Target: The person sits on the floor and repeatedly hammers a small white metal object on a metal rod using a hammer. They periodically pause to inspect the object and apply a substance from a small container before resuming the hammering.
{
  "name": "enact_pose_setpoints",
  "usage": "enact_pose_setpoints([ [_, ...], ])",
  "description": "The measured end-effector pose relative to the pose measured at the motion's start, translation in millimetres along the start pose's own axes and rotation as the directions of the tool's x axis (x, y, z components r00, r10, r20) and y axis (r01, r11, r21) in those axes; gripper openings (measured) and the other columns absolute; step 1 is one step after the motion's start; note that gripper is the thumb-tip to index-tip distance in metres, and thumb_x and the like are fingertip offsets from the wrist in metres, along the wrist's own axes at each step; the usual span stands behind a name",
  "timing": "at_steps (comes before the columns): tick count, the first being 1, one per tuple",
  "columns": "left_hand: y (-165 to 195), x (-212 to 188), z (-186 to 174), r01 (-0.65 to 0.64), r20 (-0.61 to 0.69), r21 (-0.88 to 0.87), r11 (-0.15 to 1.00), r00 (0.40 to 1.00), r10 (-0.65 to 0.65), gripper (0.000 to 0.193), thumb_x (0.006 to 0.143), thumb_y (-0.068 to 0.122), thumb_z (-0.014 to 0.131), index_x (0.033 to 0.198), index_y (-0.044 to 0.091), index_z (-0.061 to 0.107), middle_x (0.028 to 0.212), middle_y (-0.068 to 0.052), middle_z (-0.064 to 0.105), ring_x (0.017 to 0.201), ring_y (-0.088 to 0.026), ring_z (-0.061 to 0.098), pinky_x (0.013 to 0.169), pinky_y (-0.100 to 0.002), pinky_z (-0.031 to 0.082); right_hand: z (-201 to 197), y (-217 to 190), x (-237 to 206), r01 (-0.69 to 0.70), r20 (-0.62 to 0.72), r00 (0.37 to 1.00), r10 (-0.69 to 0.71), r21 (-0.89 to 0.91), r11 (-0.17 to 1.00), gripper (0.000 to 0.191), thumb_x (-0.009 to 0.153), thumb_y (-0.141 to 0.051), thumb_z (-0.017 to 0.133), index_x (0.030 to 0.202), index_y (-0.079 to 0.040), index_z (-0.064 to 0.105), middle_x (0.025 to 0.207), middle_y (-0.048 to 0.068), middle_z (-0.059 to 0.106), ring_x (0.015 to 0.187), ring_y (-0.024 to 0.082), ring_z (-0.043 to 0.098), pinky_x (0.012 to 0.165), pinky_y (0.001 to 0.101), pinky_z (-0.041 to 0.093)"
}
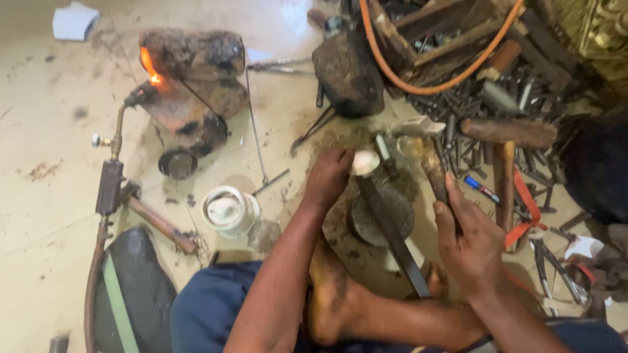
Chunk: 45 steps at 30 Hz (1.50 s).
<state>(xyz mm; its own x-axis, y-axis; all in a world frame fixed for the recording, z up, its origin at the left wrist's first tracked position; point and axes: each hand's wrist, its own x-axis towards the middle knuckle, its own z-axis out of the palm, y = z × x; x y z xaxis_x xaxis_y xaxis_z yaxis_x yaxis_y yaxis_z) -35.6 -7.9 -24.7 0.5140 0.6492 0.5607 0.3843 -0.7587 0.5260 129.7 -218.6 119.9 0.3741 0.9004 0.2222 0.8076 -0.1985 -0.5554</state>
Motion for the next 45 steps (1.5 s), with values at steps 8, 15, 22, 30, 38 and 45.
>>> enact_pose_setpoints([
  [8, 9, -3, -8, 0.011, 0.008, 0.213, 0.977, 1.000, -0.013, 0.016, 0.085, 0.003, 0.060, 0.099, 0.001, 0.066, 0.097, -0.017, 0.063, 0.095, -0.037, 0.063, 0.088, -0.048, 0.050, 6, 0, 3, -0.049, -0.098, 0.994, 0.045, -0.040, 0.998, 0.046, 0.104, -0.018, 0.064, 0.149, -0.024, 0.058, 0.087, 0.018, 0.066, 0.076, 0.034, 0.064, 0.076, 0.0426, 0.052],
  [15, 16, 3, -6, -0.022, 0.062, 0.354, 0.935, 0.998, 0.000, 0.013, 0.079, 0.006, 0.060, 0.090, 0.003, 0.067, 0.090, -0.016, 0.064, 0.089, -0.036, 0.064, 0.083, -0.050, 0.048, 5, -4, 3, -0.002, 0.039, 0.999, 0.004, -0.039, 0.999, 0.051, 0.096, -0.023, 0.067, 0.146, -0.028, 0.057, 0.083, 0.016, 0.069, 0.070, 0.030, 0.068, 0.070, 0.0431, 0.054],
  [22, 29, 8, -6, -0.010, 0.092, 0.473, 0.881, 0.995, -0.038, 0.014, 0.079, 0.007, 0.061, 0.091, 0.003, 0.069, 0.089, -0.015, 0.064, 0.089, -0.035, 0.064, 0.085, -0.049, 0.049, 3, -8, 0, 0.039, 0.119, 0.992, -0.033, -0.053, 0.998, 0.053, 0.096, -0.021, 0.067, 0.147, -0.023, 0.056, 0.084, 0.017, 0.067, 0.073, 0.033, 0.067, 0.070, 0.0447, 0.054],
  [30, 41, 4, -22, 0.058, -0.021, 0.416, 0.908, 0.998, -0.054, 0.022, 0.079, 0.002, 0.064, 0.099, -0.001, 0.070, 0.094, -0.016, 0.065, 0.097, -0.036, 0.064, 0.088, -0.049, 0.052, 11, -10, -1, -0.005, 0.181, 0.983, 0.014, -0.052, 0.999, 0.054, 0.095, -0.022, 0.066, 0.148, -0.026, 0.056, 0.076, 0.018, 0.062, 0.066, 0.036, 0.062, 0.067, 0.0478, 0.050],
  [38, 5, 1, -23, 0.053, 0.025, -0.036, 0.998, 0.998, -0.052, 0.046, 0.074, 0.003, 0.067, 0.119, 0.005, 0.069, 0.108, -0.017, 0.067, 0.100, -0.040, 0.062, 0.083, -0.047, 0.052, 11, -5, 3, -0.005, 0.183, 0.983, 0.012, -0.037, 0.999, 0.051, 0.094, -0.022, 0.066, 0.145, -0.024, 0.057, 0.089, 0.020, 0.071, 0.077, 0.038, 0.068, 0.069, 0.0478, 0.053],
  [45, 0, -5, -7, 0.082, 0.087, 0.087, 0.993, 0.992, -0.090, 0.022, 0.085, 0.005, 0.066, 0.107, 0.004, 0.069, 0.101, -0.017, 0.066, 0.099, -0.039, 0.062, 0.084, -0.049, 0.052, 3, -2, 0, -0.003, -0.014, 1.000, 0.003, 0.012, 1.000, 0.050, 0.101, -0.022, 0.064, 0.150, -0.023, 0.055, 0.087, 0.019, 0.068, 0.073, 0.031, 0.066, 0.069, 0.0445, 0.054],
])
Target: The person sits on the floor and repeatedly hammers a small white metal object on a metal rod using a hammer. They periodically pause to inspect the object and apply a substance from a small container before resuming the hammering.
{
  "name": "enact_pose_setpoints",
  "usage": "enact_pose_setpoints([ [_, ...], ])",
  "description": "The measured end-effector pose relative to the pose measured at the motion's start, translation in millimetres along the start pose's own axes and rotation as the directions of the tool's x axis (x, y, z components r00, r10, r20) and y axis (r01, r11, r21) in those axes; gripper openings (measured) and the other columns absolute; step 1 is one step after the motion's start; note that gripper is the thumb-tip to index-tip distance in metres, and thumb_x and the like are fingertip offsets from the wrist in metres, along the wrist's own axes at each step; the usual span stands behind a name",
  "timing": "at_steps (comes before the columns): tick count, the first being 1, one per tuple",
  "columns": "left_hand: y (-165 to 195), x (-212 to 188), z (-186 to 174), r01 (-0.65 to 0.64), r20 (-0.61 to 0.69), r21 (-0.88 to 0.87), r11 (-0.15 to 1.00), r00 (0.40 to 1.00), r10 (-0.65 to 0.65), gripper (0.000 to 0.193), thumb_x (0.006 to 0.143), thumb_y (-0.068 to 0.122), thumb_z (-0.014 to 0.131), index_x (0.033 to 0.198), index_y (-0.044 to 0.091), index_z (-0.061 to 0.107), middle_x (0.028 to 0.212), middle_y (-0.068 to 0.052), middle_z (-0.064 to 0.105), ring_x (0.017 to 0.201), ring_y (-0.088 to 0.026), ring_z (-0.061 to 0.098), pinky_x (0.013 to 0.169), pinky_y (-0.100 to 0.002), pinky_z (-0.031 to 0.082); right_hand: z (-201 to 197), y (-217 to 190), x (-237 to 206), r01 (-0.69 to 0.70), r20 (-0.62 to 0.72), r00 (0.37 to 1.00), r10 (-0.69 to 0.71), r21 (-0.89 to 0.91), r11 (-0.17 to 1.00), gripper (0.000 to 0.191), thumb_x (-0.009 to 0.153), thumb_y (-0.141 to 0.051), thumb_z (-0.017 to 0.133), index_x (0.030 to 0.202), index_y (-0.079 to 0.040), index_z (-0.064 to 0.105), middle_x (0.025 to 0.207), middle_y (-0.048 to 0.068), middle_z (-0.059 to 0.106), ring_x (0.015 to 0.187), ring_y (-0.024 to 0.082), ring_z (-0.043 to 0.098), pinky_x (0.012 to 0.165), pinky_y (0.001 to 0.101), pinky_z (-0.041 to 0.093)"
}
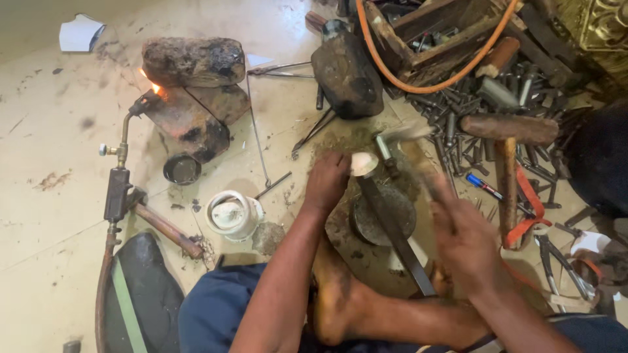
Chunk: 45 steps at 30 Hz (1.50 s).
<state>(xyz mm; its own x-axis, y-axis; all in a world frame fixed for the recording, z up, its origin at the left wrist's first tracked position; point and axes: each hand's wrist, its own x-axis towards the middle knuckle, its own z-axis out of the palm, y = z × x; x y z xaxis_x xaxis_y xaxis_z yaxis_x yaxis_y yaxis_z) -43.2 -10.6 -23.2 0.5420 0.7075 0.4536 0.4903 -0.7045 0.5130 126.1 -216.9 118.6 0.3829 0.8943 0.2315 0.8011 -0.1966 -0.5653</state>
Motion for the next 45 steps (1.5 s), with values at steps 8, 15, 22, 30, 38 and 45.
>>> enact_pose_setpoints([
  [8, 13, 2, -6, -0.074, -0.034, 0.210, 0.975, 0.996, 0.083, 0.012, 0.081, 0.004, 0.063, 0.092, 0.002, 0.068, 0.093, -0.017, 0.065, 0.095, -0.038, 0.062, 0.086, -0.048, 0.049, 2, -3, 1, -0.085, -0.040, 0.996, 0.085, 0.012, 0.996, 0.047, 0.102, -0.021, 0.063, 0.149, -0.024, 0.056, 0.088, 0.019, 0.066, 0.071, 0.032, 0.065, 0.068, 0.0411, 0.052],
  [15, 28, 12, -6, -0.055, -0.023, 0.322, 0.945, 0.998, 0.066, 0.007, 0.077, 0.008, 0.064, 0.081, 0.005, 0.069, 0.085, -0.016, 0.064, 0.087, -0.036, 0.063, 0.080, -0.049, 0.048, -2, -8, 2, -0.078, 0.115, 0.990, 0.081, -0.028, 0.997, 0.047, 0.097, -0.022, 0.063, 0.144, -0.025, 0.061, 0.091, 0.018, 0.068, 0.080, 0.036, 0.069, 0.072, 0.0431, 0.054],
  [22, 43, 11, -11, -0.029, -0.037, 0.481, 0.876, 0.998, 0.053, 0.011, 0.077, 0.009, 0.063, 0.082, 0.002, 0.070, 0.083, -0.014, 0.063, 0.084, -0.032, 0.063, 0.081, -0.045, 0.049, -4, -14, -1, 0.040, 0.018, 0.999, -0.038, -0.088, 0.995, 0.046, 0.098, -0.025, 0.064, 0.144, -0.028, 0.058, 0.086, 0.016, 0.067, 0.073, 0.031, 0.066, 0.068, 0.0417, 0.053],
  [30, 40, 0, -18, 0.063, -0.093, 0.313, 0.948, 0.995, -0.035, 0.017, 0.081, 0.010, 0.069, 0.096, 0.001, 0.071, 0.092, -0.016, 0.065, 0.084, -0.038, 0.062, 0.076, -0.049, 0.049, 3, -8, 1, -0.069, 0.261, 0.959, 0.113, -0.169, 0.983, 0.055, 0.094, -0.024, 0.067, 0.148, -0.029, 0.055, 0.076, 0.018, 0.066, 0.065, 0.036, 0.066, 0.066, 0.0466, 0.053],
  [38, -7, 4, -10, -0.047, -0.062, -0.136, 0.990, 0.997, 0.039, 0.042, 0.086, 0.008, 0.069, 0.128, 0.007, 0.067, 0.112, -0.017, 0.068, 0.104, -0.038, 0.062, 0.087, -0.046, 0.054, 8, 2, 5, -0.103, 0.226, 0.967, 0.118, -0.078, 0.992, 0.053, 0.094, -0.023, 0.067, 0.146, -0.024, 0.057, 0.087, 0.021, 0.071, 0.073, 0.035, 0.070, 0.069, 0.0451, 0.055],
  [45, -1, -3, 2, -0.060, -0.013, 0.109, 0.992, 0.998, 0.062, 0.024, 0.092, 0.008, 0.064, 0.115, 0.004, 0.069, 0.097, -0.015, 0.066, 0.097, -0.035, 0.061, 0.083, -0.047, 0.051, -4, 8, 0, 0.076, -0.026, 0.997, -0.074, 0.084, 0.994, 0.043, 0.095, -0.012, 0.061, 0.138, -0.016, 0.062, 0.099, 0.018, 0.071, 0.080, 0.030, 0.069, 0.074, 0.0426, 0.056],
])
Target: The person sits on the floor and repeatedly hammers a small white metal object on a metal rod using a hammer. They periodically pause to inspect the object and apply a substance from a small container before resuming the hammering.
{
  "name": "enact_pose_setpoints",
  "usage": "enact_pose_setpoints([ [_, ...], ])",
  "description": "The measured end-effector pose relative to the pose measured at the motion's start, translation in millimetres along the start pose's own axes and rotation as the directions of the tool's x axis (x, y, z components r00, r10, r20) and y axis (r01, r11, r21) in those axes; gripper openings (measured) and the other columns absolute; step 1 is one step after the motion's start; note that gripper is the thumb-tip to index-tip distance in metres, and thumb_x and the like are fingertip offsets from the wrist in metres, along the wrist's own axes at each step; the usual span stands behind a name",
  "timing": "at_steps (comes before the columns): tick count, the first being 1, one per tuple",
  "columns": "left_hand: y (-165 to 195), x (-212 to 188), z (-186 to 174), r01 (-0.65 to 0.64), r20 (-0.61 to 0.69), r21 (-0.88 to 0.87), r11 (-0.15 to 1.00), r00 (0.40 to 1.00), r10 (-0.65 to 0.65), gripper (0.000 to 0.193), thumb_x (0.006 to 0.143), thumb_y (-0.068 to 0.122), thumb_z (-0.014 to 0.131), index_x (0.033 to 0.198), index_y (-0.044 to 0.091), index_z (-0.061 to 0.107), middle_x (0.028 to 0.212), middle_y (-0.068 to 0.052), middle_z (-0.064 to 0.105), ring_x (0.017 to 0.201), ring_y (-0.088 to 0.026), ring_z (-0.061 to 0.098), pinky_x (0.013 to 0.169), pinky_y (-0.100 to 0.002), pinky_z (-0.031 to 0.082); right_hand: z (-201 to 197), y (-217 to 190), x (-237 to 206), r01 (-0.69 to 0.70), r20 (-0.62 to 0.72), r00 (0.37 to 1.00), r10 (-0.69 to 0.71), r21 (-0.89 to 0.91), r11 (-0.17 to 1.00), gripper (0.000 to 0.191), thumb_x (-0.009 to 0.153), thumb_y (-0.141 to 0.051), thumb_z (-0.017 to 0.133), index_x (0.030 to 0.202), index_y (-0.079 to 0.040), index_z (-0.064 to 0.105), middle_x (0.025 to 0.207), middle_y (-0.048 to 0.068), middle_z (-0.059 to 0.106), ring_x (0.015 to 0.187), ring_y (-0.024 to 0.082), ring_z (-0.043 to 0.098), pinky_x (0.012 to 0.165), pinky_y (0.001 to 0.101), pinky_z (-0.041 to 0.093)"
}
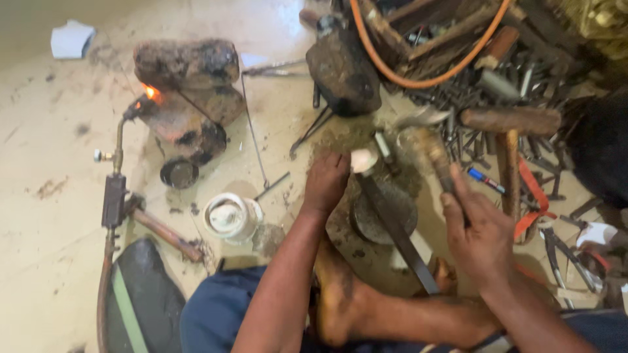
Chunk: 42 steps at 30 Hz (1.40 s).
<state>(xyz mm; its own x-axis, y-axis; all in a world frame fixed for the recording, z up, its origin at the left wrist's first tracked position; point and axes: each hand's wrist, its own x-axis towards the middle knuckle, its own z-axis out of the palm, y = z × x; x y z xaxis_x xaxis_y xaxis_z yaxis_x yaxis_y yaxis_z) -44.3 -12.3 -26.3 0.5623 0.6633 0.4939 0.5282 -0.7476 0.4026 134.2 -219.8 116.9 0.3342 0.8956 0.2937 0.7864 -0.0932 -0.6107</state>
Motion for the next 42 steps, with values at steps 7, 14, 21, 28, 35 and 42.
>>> enact_pose_setpoints([
  [7, 13, 6, -8, -0.108, -0.091, 0.205, 0.973, 0.988, 0.128, 0.027, 0.083, 0.007, 0.060, 0.108, -0.003, 0.067, 0.094, -0.015, 0.063, 0.097, -0.033, 0.061, 0.091, -0.046, 0.048, 5, -4, -2, -0.053, 0.050, 0.997, 0.064, -0.197, 0.979, 0.048, 0.099, -0.020, 0.066, 0.146, -0.018, 0.061, 0.081, 0.017, 0.066, 0.068, 0.029, 0.064, 0.069, 0.0445, 0.055],
  [14, 28, 9, -12, -0.052, -0.091, 0.312, 0.949, 0.992, 0.085, 0.020, 0.080, 0.009, 0.061, 0.096, 0.000, 0.069, 0.092, -0.013, 0.064, 0.094, -0.032, 0.062, 0.085, -0.046, 0.048, 9, -10, -3, -0.015, 0.152, 0.987, 0.054, -0.248, 0.969, 0.050, 0.091, -0.022, 0.072, 0.140, -0.024, 0.065, 0.074, 0.017, 0.063, 0.065, 0.033, 0.063, 0.065, 0.0447, 0.054],
  [21, 40, 13, -22, -0.013, -0.017, 0.383, 0.924, 1.000, 0.020, 0.017, 0.083, 0.009, 0.061, 0.094, 0.001, 0.070, 0.088, -0.013, 0.062, 0.089, -0.031, 0.060, 0.082, -0.045, 0.048, 7, -10, -2, 0.017, 0.187, 0.982, 0.007, -0.128, 0.992, 0.058, 0.091, -0.019, 0.069, 0.148, -0.022, 0.057, 0.077, 0.017, 0.063, 0.068, 0.034, 0.063, 0.066, 0.0458, 0.052],
  [28, 47, 13, -29, -0.019, -0.056, 0.365, 0.931, 0.998, 0.042, 0.022, 0.084, 0.009, 0.064, 0.101, -0.003, 0.071, 0.092, -0.014, 0.062, 0.090, -0.031, 0.061, 0.084, -0.044, 0.049, 11, -8, -2, -0.121, 0.167, 0.976, 0.137, -0.104, 0.987, 0.052, 0.098, -0.023, 0.067, 0.148, -0.025, 0.055, 0.077, 0.018, 0.062, 0.064, 0.034, 0.062, 0.065, 0.0447, 0.051],
  [35, 19, 12, -41, 0.017, -0.141, -0.067, 0.998, 0.990, -0.027, 0.053, 0.070, 0.010, 0.071, 0.121, -0.003, 0.068, 0.099, -0.022, 0.064, 0.092, -0.041, 0.060, 0.079, -0.049, 0.050, 14, -5, 2, -0.054, 0.188, 0.979, 0.076, -0.121, 0.991, 0.053, 0.093, -0.020, 0.070, 0.144, -0.023, 0.059, 0.081, 0.019, 0.067, 0.071, 0.038, 0.067, 0.067, 0.0462, 0.053],
  [42, 3, 11, -14, -0.048, 0.009, -0.055, 0.997, 0.999, 0.048, 0.030, 0.086, 0.005, 0.065, 0.115, 0.002, 0.067, 0.105, -0.016, 0.067, 0.103, -0.039, 0.061, 0.086, -0.046, 0.051, 7, -8, 3, -0.083, 0.058, 0.994, 0.094, -0.178, 0.980, 0.049, 0.094, -0.021, 0.070, 0.142, -0.023, 0.062, 0.085, 0.019, 0.072, 0.072, 0.033, 0.069, 0.071, 0.0433, 0.055],
])
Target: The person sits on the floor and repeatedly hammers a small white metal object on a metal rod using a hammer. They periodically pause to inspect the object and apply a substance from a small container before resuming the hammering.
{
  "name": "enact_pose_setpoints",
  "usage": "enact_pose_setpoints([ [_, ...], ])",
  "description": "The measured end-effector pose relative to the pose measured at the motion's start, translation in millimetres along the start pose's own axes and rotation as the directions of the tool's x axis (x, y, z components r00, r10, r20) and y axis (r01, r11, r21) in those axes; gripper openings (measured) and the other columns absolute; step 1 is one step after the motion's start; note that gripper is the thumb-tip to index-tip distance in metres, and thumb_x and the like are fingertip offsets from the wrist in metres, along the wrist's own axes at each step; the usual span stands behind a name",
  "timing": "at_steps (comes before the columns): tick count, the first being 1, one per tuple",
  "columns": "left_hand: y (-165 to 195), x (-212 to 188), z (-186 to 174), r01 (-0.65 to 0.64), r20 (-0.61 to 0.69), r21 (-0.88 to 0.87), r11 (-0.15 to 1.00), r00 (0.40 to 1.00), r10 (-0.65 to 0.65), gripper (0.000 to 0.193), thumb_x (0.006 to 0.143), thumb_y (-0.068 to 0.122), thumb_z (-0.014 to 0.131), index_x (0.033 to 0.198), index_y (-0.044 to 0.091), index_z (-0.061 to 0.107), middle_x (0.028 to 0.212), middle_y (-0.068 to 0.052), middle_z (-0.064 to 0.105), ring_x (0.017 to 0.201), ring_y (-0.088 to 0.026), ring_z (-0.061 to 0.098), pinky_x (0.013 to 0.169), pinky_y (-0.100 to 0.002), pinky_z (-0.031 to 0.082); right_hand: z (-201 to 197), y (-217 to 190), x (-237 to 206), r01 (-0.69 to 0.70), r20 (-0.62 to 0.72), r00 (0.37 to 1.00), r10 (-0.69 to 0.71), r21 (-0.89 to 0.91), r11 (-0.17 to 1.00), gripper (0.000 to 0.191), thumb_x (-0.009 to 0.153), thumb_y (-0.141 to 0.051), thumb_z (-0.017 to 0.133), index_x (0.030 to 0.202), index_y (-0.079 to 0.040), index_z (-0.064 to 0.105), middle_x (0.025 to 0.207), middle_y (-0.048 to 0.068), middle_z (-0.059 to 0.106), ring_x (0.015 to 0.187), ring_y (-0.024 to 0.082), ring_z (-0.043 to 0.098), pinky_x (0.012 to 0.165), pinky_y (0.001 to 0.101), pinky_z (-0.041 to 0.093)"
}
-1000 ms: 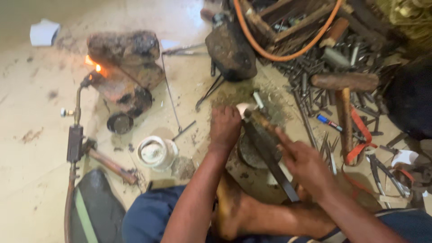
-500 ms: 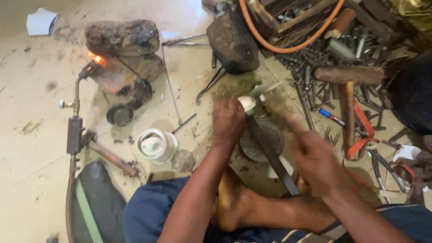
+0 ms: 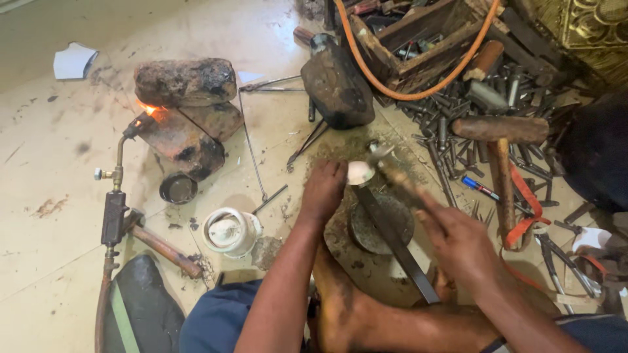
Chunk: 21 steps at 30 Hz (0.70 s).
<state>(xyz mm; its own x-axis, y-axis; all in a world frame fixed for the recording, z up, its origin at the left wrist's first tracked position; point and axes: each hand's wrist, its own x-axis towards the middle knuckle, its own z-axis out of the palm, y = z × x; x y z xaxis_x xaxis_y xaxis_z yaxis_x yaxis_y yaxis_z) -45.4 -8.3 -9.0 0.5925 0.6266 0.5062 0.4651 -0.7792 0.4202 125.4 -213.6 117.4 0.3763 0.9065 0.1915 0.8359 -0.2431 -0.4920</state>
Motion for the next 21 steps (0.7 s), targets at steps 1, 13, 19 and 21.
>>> enact_pose_setpoints([
  [1, 1, -2, 3, -0.013, -0.021, 0.020, 1.000, 1.000, 0.013, 0.030, 0.086, 0.004, 0.064, 0.116, 0.000, 0.067, 0.104, -0.017, 0.066, 0.103, -0.038, 0.061, 0.088, -0.046, 0.051, -1, 0, -1, -0.011, -0.089, 0.996, 0.014, 0.032, 0.999, 0.047, 0.097, -0.020, 0.068, 0.143, -0.021, 0.062, 0.088, 0.018, 0.072, 0.071, 0.031, 0.069, 0.071, 0.0421, 0.055],
  [13, 20, -5, 2, 0.024, -0.096, 0.227, 0.973, 0.995, -0.002, 0.024, 0.080, 0.003, 0.061, 0.103, -0.002, 0.067, 0.094, -0.017, 0.061, 0.097, -0.037, 0.060, 0.090, -0.046, 0.049, -7, -6, -2, -0.104, 0.102, 0.990, 0.094, 0.090, 0.991, 0.051, 0.097, -0.023, 0.067, 0.147, -0.024, 0.059, 0.082, 0.019, 0.065, 0.069, 0.031, 0.063, 0.068, 0.0408, 0.051],
  [19, 30, -2, 3, 0.051, -0.051, 0.348, 0.936, 0.998, -0.035, 0.016, 0.079, 0.005, 0.062, 0.093, 0.000, 0.067, 0.089, -0.016, 0.061, 0.092, -0.035, 0.060, 0.086, -0.046, 0.049, -5, -8, -2, -0.024, -0.039, 0.999, 0.029, 0.126, 0.992, 0.046, 0.099, -0.022, 0.065, 0.145, -0.025, 0.060, 0.084, 0.015, 0.066, 0.069, 0.031, 0.065, 0.067, 0.0406, 0.052],
  [21, 32, 0, 3, 0.079, 0.002, 0.326, 0.942, 0.996, -0.084, 0.013, 0.081, 0.006, 0.062, 0.092, 0.001, 0.067, 0.089, -0.016, 0.061, 0.091, -0.034, 0.060, 0.085, -0.046, 0.049, -4, -9, -3, -0.074, 0.027, 0.997, 0.071, 0.122, 0.990, 0.047, 0.100, -0.022, 0.066, 0.146, -0.026, 0.059, 0.083, 0.016, 0.065, 0.069, 0.031, 0.064, 0.068, 0.0411, 0.052],
])
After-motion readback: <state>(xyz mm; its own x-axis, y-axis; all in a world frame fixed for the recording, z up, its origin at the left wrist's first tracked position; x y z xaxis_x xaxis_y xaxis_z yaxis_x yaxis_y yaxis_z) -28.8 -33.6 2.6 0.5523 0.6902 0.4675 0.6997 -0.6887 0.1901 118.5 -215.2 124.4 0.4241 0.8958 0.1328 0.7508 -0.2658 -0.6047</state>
